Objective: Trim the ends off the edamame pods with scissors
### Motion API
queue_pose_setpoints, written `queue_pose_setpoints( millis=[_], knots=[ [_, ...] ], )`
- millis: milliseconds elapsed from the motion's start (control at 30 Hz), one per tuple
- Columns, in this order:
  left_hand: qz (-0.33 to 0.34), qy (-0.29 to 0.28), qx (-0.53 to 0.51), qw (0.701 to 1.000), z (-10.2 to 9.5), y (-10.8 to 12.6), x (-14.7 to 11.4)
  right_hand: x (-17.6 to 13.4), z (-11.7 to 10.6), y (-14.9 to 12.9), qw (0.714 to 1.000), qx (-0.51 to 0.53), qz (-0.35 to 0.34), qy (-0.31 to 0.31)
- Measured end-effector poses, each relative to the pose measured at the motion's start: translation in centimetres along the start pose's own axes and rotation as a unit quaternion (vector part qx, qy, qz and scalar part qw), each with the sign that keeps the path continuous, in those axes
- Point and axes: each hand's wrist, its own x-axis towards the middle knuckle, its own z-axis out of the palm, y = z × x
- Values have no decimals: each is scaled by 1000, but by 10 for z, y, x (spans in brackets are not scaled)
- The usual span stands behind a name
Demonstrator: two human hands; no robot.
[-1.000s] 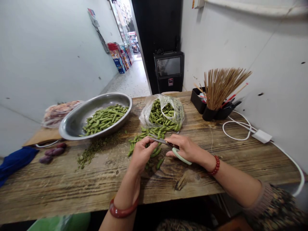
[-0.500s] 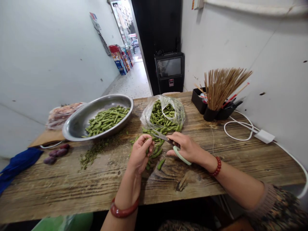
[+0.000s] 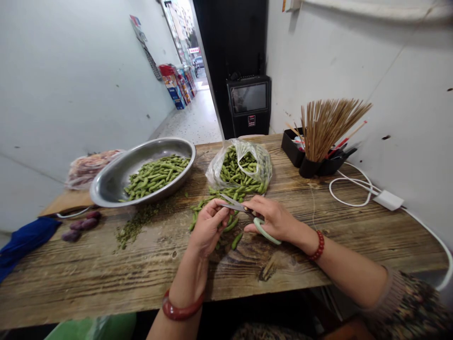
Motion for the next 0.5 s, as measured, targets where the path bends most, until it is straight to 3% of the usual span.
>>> queue_pose_setpoints(
  millis=[300, 500],
  knots=[
    [-9, -20, -14, 1000, 1, -1, -1, -1, 0, 2, 1000, -11, -12, -2],
    [-7, 16, -67, 998, -1, 2, 2, -1, -1, 2, 1000, -11, -5, -5]
  ],
)
